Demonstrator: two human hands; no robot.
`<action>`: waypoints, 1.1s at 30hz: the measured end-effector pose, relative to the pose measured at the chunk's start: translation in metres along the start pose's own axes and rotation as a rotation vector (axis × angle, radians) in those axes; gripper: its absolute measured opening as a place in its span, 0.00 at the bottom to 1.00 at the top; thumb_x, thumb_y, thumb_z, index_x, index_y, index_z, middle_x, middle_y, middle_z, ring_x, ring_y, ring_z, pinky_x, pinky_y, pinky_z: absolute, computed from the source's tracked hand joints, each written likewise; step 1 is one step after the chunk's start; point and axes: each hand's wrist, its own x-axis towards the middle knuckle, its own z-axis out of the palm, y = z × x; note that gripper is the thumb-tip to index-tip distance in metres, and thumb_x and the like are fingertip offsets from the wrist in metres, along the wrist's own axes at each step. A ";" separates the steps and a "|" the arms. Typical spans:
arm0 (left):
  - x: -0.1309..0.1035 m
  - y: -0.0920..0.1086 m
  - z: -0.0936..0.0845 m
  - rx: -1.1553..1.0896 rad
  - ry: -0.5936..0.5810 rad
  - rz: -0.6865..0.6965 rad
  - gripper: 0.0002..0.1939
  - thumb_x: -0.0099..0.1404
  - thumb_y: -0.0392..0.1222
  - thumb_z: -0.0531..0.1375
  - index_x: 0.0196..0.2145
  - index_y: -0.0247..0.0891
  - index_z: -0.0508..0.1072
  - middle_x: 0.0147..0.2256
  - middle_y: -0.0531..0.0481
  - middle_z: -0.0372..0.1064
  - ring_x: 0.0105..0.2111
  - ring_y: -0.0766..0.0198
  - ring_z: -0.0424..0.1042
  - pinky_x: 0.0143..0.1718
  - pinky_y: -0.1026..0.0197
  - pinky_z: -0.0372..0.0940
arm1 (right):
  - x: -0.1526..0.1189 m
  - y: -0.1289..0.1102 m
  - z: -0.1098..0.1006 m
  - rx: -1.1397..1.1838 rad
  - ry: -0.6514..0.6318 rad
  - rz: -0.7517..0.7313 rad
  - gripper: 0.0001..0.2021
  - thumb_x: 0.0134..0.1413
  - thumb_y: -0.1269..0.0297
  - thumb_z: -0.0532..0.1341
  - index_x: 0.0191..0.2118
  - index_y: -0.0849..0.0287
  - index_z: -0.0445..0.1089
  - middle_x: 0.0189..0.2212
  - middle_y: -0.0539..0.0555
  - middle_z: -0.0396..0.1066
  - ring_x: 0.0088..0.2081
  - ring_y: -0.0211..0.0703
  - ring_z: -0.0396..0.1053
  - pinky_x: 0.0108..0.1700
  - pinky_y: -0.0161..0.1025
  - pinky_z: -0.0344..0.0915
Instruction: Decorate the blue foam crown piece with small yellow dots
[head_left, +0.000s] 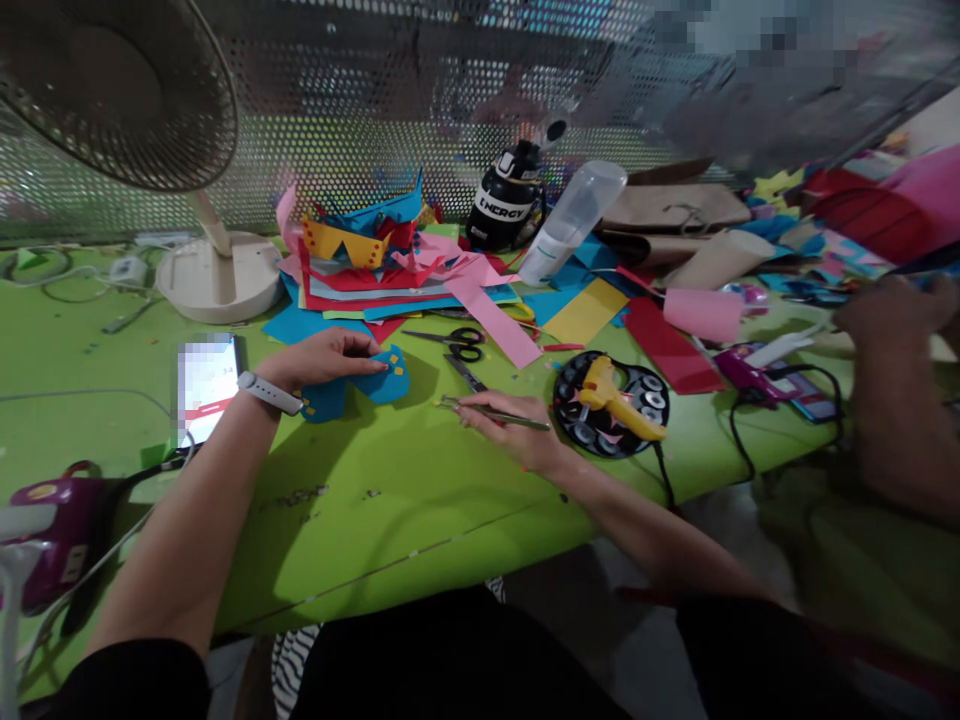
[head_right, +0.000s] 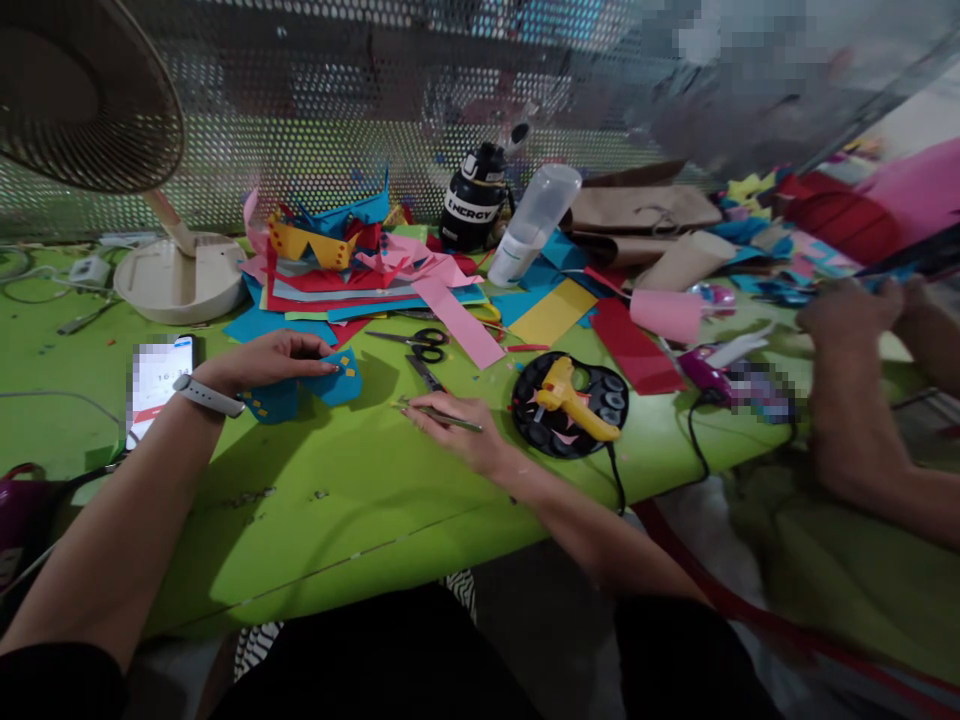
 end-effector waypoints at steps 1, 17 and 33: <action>0.000 0.000 0.000 0.002 -0.003 0.001 0.23 0.55 0.59 0.66 0.38 0.37 0.77 0.37 0.49 0.76 0.36 0.62 0.72 0.40 0.61 0.67 | 0.000 0.000 0.000 -0.012 -0.015 -0.006 0.13 0.59 0.53 0.60 0.38 0.54 0.77 0.29 0.53 0.79 0.28 0.43 0.76 0.31 0.38 0.72; 0.001 -0.003 0.000 -0.002 -0.008 0.003 0.20 0.57 0.56 0.66 0.39 0.37 0.77 0.38 0.49 0.76 0.38 0.62 0.72 0.42 0.61 0.67 | 0.000 0.003 0.000 0.134 -0.040 0.103 0.16 0.57 0.54 0.63 0.48 0.55 0.72 0.41 0.57 0.80 0.40 0.50 0.79 0.43 0.48 0.78; 0.000 0.000 0.002 -0.023 0.009 -0.050 0.20 0.55 0.57 0.67 0.38 0.39 0.78 0.38 0.50 0.76 0.38 0.63 0.71 0.41 0.63 0.67 | 0.002 0.008 0.006 0.177 -0.027 0.131 0.12 0.57 0.52 0.63 0.41 0.54 0.73 0.34 0.53 0.80 0.33 0.48 0.79 0.35 0.45 0.77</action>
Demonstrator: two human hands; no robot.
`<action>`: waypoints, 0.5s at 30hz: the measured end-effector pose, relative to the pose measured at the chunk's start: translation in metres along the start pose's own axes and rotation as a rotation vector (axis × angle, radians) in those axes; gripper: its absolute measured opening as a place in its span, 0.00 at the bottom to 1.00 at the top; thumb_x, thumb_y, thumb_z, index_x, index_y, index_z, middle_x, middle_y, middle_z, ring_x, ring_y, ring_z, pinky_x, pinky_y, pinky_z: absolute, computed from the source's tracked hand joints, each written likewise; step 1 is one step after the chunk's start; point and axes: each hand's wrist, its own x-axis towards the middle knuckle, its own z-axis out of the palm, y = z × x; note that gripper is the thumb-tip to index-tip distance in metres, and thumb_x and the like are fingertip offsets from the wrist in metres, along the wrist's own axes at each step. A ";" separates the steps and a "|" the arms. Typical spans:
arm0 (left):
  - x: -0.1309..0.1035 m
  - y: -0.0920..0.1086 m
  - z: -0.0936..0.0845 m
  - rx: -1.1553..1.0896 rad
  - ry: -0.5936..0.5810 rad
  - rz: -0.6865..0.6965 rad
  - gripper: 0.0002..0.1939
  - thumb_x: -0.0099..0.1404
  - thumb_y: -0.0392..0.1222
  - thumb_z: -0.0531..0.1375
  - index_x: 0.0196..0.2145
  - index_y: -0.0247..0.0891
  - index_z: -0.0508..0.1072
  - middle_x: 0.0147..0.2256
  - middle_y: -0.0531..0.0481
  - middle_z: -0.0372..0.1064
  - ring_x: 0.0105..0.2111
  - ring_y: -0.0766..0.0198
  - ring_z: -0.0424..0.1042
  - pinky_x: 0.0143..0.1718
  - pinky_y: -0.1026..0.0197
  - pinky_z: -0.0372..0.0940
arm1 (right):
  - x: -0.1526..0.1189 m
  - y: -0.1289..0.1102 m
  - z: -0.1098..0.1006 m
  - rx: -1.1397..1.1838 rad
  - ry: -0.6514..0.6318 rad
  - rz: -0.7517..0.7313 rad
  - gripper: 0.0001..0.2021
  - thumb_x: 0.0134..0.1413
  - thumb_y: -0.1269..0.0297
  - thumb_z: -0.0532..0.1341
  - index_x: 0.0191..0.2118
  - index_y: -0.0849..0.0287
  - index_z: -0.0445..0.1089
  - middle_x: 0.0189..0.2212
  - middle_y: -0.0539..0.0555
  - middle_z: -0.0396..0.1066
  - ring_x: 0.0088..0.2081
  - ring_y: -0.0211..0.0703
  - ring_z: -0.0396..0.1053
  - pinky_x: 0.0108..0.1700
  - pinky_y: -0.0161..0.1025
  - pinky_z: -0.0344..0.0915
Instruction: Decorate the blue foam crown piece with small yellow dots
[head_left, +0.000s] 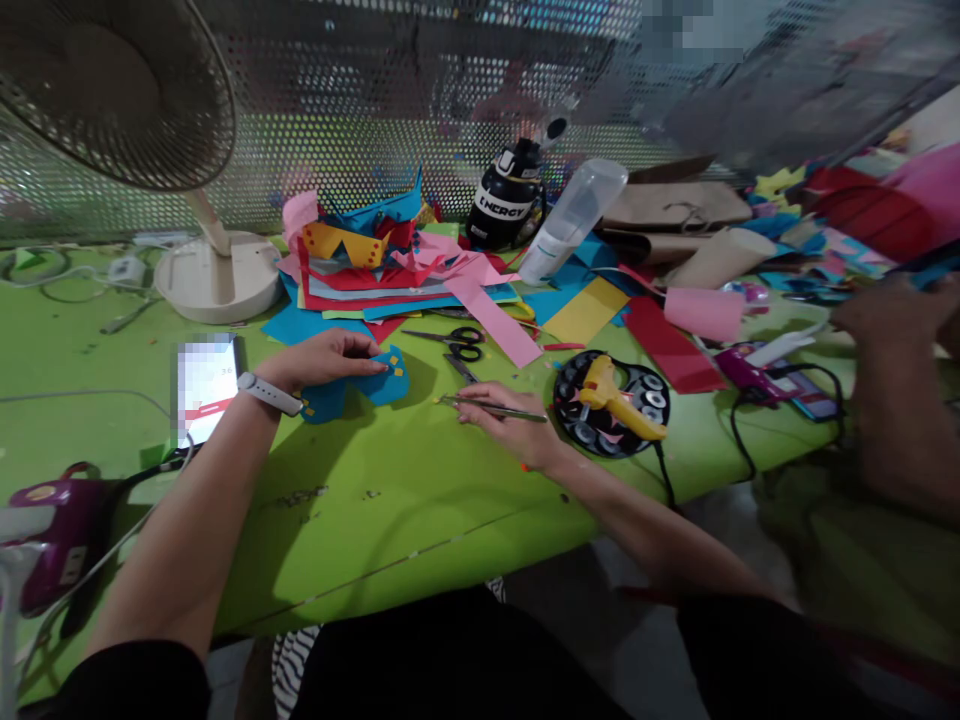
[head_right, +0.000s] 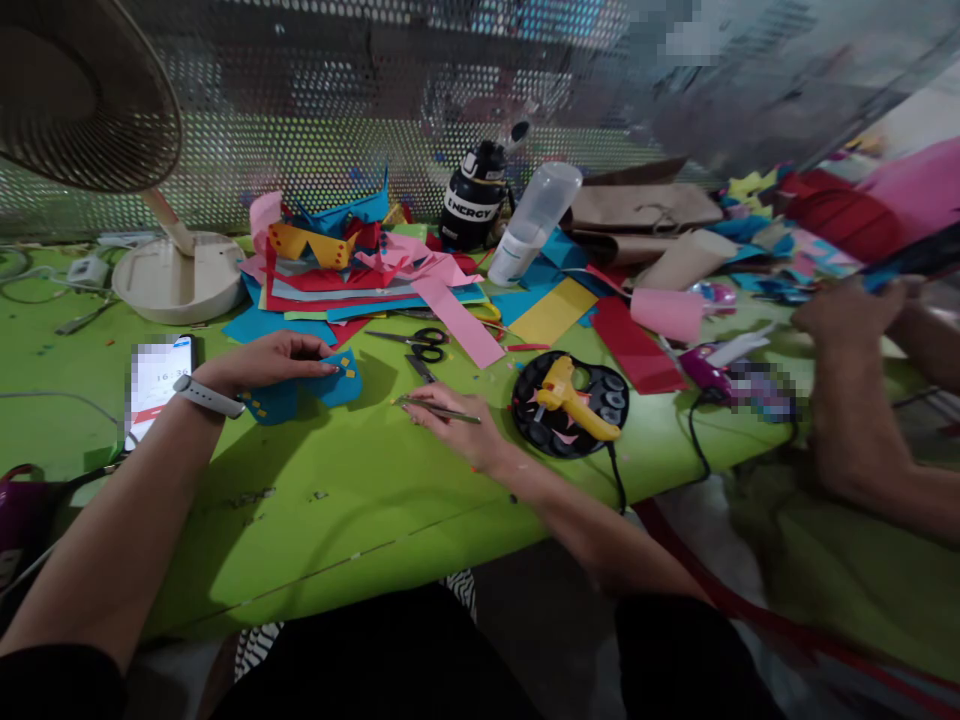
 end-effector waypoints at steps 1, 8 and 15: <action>0.000 0.000 0.000 0.002 0.000 0.001 0.20 0.55 0.57 0.67 0.38 0.39 0.78 0.38 0.50 0.76 0.37 0.63 0.71 0.41 0.63 0.67 | 0.000 0.000 0.000 0.002 0.002 -0.003 0.12 0.57 0.53 0.63 0.41 0.54 0.74 0.35 0.54 0.80 0.33 0.48 0.79 0.36 0.45 0.77; 0.000 0.000 0.000 0.001 -0.003 0.000 0.20 0.55 0.56 0.67 0.39 0.39 0.78 0.39 0.49 0.76 0.38 0.62 0.71 0.41 0.63 0.67 | 0.000 0.001 -0.001 0.039 0.024 0.012 0.13 0.56 0.54 0.64 0.44 0.54 0.73 0.38 0.55 0.80 0.35 0.49 0.79 0.40 0.48 0.78; 0.001 -0.003 -0.001 0.023 -0.014 0.021 0.21 0.56 0.57 0.66 0.40 0.38 0.78 0.40 0.49 0.76 0.39 0.62 0.72 0.42 0.62 0.67 | -0.002 0.002 -0.001 -0.088 0.021 -0.163 0.13 0.57 0.57 0.64 0.47 0.52 0.73 0.41 0.54 0.80 0.43 0.50 0.78 0.41 0.46 0.78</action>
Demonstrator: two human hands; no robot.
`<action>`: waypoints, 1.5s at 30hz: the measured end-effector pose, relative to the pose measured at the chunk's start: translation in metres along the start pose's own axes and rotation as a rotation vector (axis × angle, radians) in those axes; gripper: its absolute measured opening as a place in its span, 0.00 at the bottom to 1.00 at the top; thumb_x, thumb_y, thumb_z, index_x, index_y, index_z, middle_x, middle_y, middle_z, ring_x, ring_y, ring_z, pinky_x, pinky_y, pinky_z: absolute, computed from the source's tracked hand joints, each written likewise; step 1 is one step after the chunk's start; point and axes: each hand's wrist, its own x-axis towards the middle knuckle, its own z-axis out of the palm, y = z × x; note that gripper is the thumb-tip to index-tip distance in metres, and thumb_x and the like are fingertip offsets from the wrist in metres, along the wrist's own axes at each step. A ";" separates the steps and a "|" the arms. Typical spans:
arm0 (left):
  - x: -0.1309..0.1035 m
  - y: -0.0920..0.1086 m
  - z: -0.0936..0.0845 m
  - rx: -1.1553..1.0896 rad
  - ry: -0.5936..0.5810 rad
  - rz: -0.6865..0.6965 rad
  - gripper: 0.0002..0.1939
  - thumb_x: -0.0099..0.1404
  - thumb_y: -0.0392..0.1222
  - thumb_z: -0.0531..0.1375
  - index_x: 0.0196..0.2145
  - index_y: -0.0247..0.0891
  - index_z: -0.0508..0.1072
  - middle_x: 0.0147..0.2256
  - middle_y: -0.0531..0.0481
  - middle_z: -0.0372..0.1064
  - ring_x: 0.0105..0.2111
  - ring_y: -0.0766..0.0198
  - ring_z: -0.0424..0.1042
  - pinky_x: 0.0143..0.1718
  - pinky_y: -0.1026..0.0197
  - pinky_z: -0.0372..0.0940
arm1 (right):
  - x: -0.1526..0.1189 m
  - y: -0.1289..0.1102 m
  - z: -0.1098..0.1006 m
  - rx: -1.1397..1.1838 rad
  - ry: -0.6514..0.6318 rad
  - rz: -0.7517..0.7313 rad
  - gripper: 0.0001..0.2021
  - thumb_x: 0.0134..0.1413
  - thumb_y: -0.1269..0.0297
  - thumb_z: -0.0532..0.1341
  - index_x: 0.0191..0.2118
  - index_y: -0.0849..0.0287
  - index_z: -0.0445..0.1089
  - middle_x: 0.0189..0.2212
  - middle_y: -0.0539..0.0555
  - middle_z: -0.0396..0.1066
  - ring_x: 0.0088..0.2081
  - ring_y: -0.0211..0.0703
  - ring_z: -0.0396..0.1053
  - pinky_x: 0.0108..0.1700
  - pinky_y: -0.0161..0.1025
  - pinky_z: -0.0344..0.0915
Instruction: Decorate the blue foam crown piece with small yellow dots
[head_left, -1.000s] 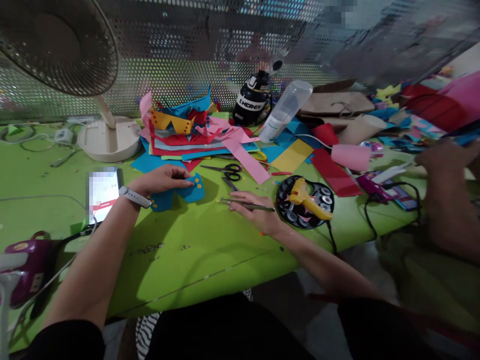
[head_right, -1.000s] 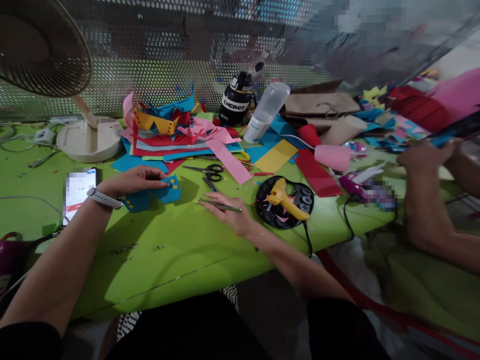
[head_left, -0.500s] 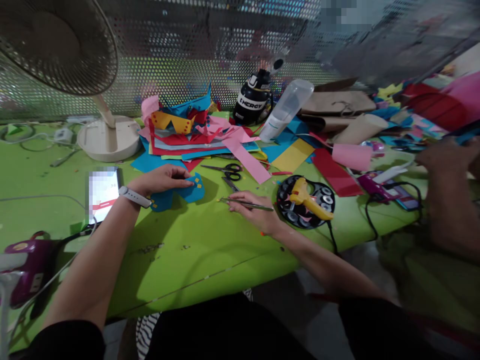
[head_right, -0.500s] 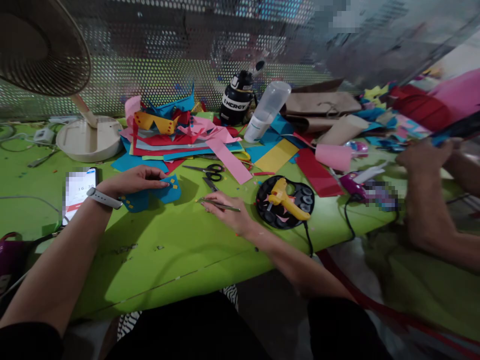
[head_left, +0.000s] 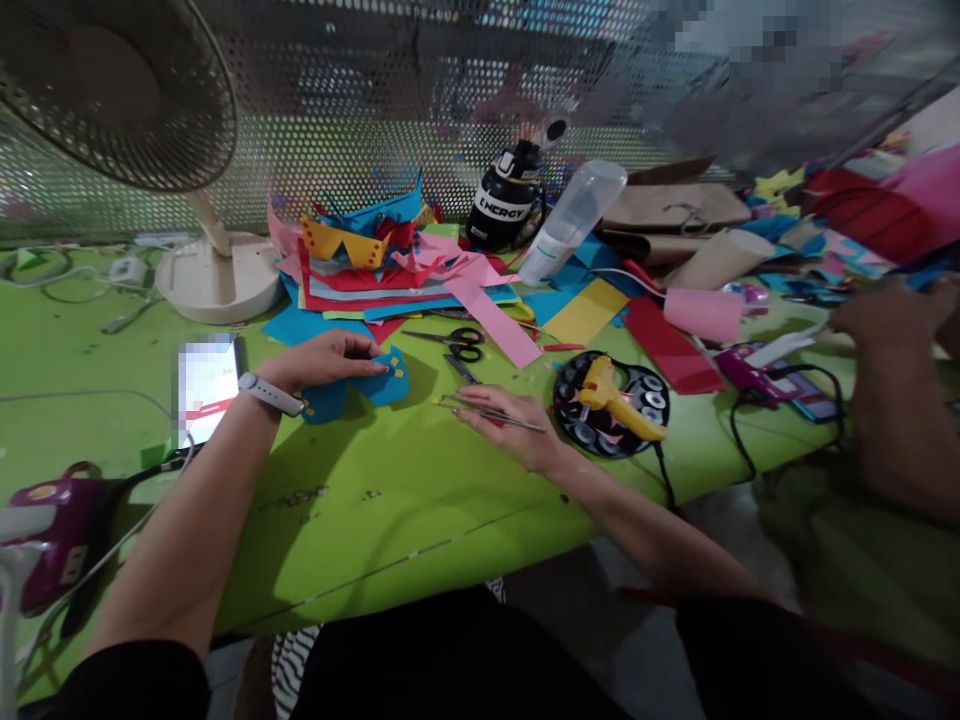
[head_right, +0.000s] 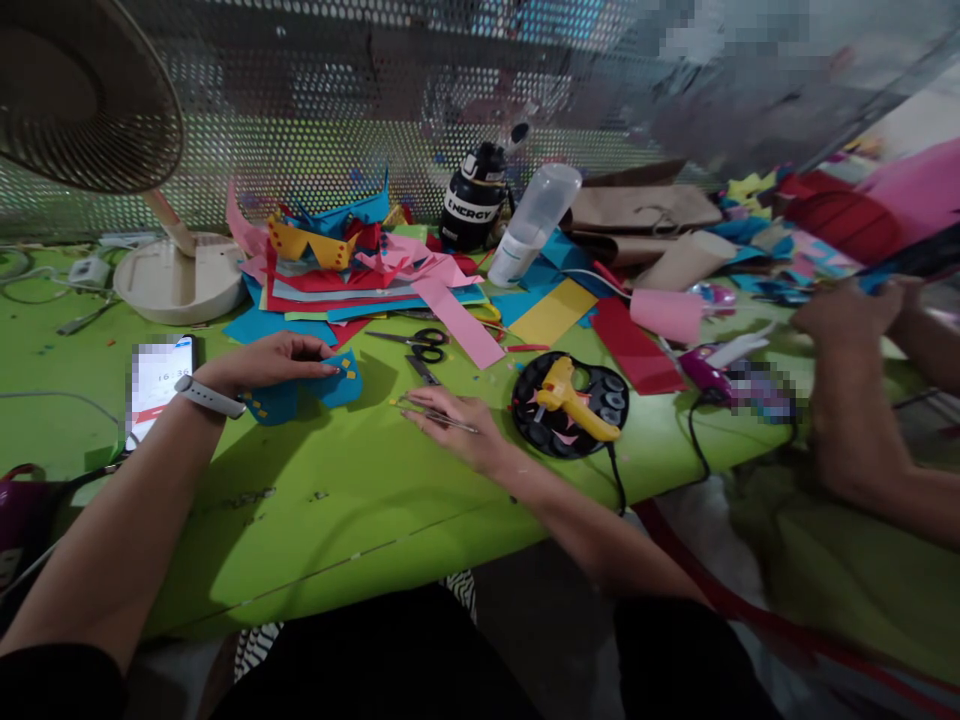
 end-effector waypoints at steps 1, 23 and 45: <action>0.000 0.000 0.000 0.004 -0.001 0.002 0.21 0.57 0.57 0.66 0.40 0.38 0.77 0.40 0.49 0.76 0.39 0.62 0.72 0.42 0.61 0.67 | -0.001 0.001 0.000 -0.044 0.004 -0.045 0.13 0.58 0.57 0.64 0.48 0.53 0.73 0.40 0.54 0.80 0.41 0.49 0.79 0.41 0.45 0.78; 0.000 0.001 0.001 0.040 -0.043 0.051 0.21 0.55 0.57 0.67 0.40 0.39 0.78 0.41 0.49 0.77 0.42 0.60 0.73 0.47 0.58 0.67 | 0.002 -0.006 -0.003 -0.125 -0.032 -0.097 0.10 0.63 0.57 0.59 0.41 0.53 0.76 0.33 0.52 0.80 0.32 0.42 0.77 0.35 0.37 0.72; -0.007 0.020 0.012 -0.219 -0.159 -0.017 0.19 0.59 0.49 0.67 0.47 0.38 0.76 0.41 0.48 0.77 0.37 0.64 0.75 0.39 0.62 0.71 | 0.029 -0.020 0.007 0.763 0.200 0.505 0.17 0.44 0.51 0.70 0.36 0.56 0.71 0.26 0.50 0.78 0.28 0.44 0.78 0.28 0.36 0.73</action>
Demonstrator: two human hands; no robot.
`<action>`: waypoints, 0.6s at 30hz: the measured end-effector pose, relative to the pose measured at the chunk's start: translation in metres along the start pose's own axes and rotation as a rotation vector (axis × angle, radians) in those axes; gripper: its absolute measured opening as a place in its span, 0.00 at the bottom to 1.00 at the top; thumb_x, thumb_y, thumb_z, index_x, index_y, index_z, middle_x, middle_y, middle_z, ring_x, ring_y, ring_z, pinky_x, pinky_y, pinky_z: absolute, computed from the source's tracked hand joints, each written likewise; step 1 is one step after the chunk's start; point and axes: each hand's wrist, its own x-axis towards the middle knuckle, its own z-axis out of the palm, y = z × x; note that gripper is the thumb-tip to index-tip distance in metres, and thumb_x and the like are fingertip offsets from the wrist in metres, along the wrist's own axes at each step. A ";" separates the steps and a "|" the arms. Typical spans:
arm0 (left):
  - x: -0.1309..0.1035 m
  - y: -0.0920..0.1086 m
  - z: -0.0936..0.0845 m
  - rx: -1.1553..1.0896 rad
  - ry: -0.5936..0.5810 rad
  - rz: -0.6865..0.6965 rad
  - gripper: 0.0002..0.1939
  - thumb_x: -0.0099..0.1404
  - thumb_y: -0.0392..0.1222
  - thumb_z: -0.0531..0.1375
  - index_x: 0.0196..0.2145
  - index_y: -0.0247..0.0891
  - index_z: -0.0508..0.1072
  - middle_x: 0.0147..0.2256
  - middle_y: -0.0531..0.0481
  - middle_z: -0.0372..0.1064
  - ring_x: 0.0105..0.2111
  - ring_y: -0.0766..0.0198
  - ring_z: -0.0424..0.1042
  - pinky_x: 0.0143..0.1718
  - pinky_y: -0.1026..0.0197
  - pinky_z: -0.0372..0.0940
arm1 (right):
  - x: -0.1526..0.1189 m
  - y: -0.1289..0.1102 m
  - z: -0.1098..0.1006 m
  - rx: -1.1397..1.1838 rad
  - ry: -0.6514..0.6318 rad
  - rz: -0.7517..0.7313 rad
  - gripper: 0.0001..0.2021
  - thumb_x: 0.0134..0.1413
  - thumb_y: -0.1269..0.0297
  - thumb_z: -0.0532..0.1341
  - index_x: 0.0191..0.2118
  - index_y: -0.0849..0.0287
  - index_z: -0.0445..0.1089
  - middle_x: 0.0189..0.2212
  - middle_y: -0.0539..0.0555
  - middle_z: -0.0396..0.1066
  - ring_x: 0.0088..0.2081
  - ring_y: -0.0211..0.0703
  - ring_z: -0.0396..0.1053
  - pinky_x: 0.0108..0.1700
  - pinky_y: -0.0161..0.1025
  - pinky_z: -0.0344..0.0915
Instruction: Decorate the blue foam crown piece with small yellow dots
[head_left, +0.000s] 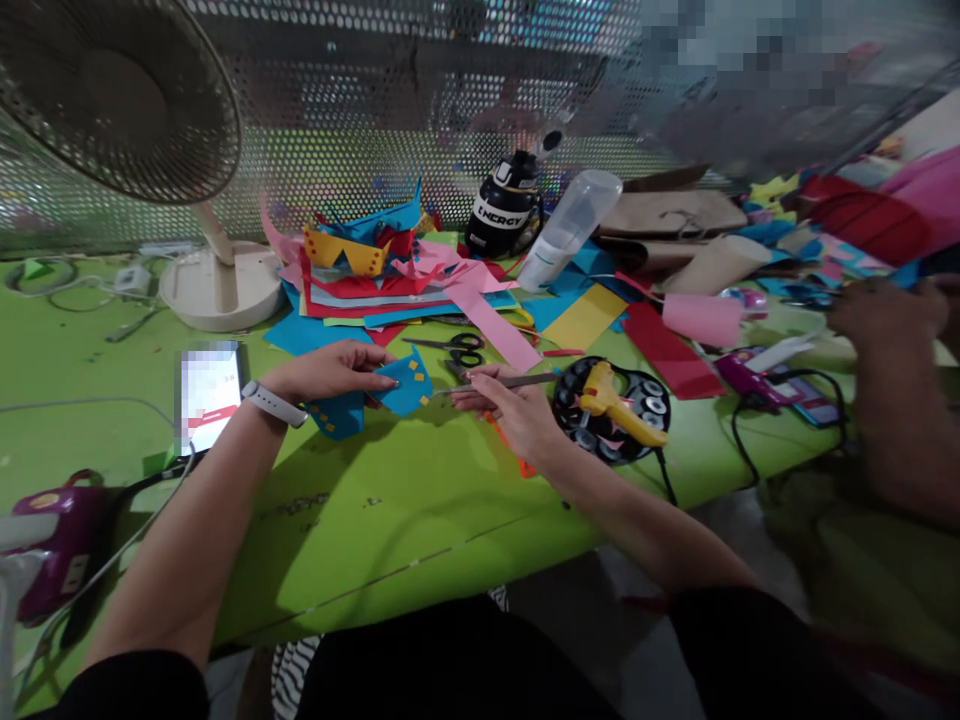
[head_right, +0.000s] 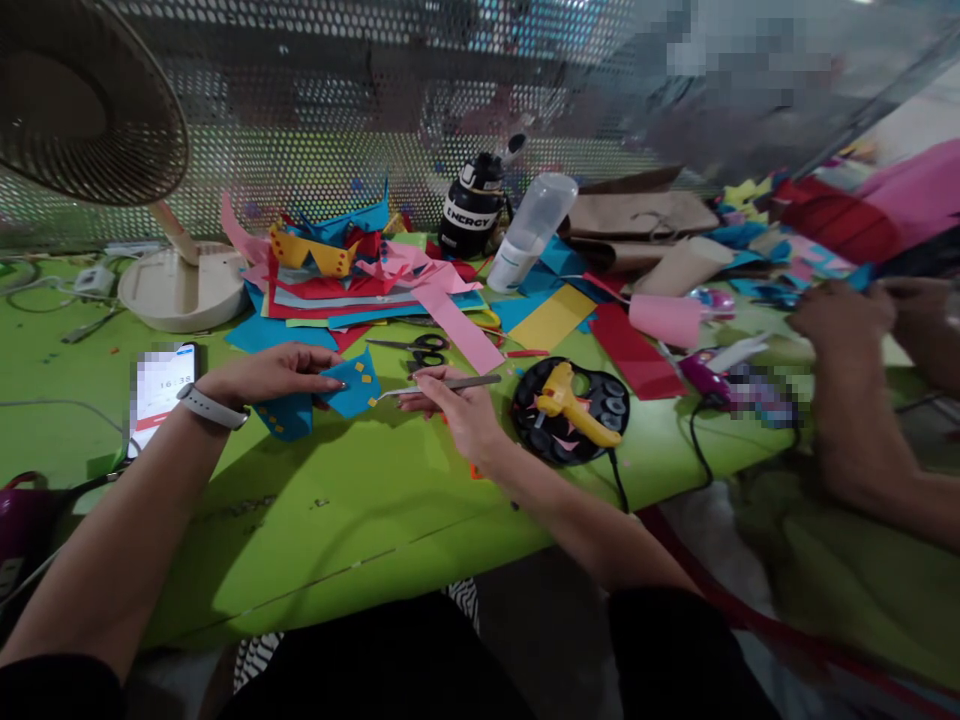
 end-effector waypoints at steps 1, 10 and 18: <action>0.000 0.000 0.000 -0.007 0.008 0.006 0.19 0.59 0.49 0.67 0.46 0.38 0.76 0.41 0.48 0.77 0.37 0.64 0.75 0.39 0.62 0.71 | 0.000 0.000 -0.001 -0.024 0.015 -0.033 0.17 0.45 0.50 0.70 0.36 0.56 0.71 0.26 0.49 0.78 0.28 0.45 0.78 0.28 0.37 0.73; 0.001 0.002 0.002 0.010 0.005 -0.021 0.19 0.58 0.50 0.68 0.45 0.40 0.77 0.41 0.48 0.77 0.38 0.63 0.75 0.39 0.62 0.72 | -0.006 -0.008 -0.002 -0.084 0.024 -0.160 0.15 0.48 0.51 0.69 0.36 0.55 0.72 0.27 0.49 0.77 0.26 0.42 0.78 0.29 0.37 0.74; 0.002 -0.002 0.003 0.054 -0.014 -0.020 0.17 0.58 0.50 0.67 0.43 0.40 0.77 0.38 0.49 0.77 0.36 0.64 0.74 0.37 0.63 0.71 | -0.006 -0.017 0.001 -0.132 0.008 -0.151 0.18 0.47 0.49 0.69 0.36 0.58 0.71 0.26 0.51 0.78 0.25 0.42 0.78 0.27 0.35 0.73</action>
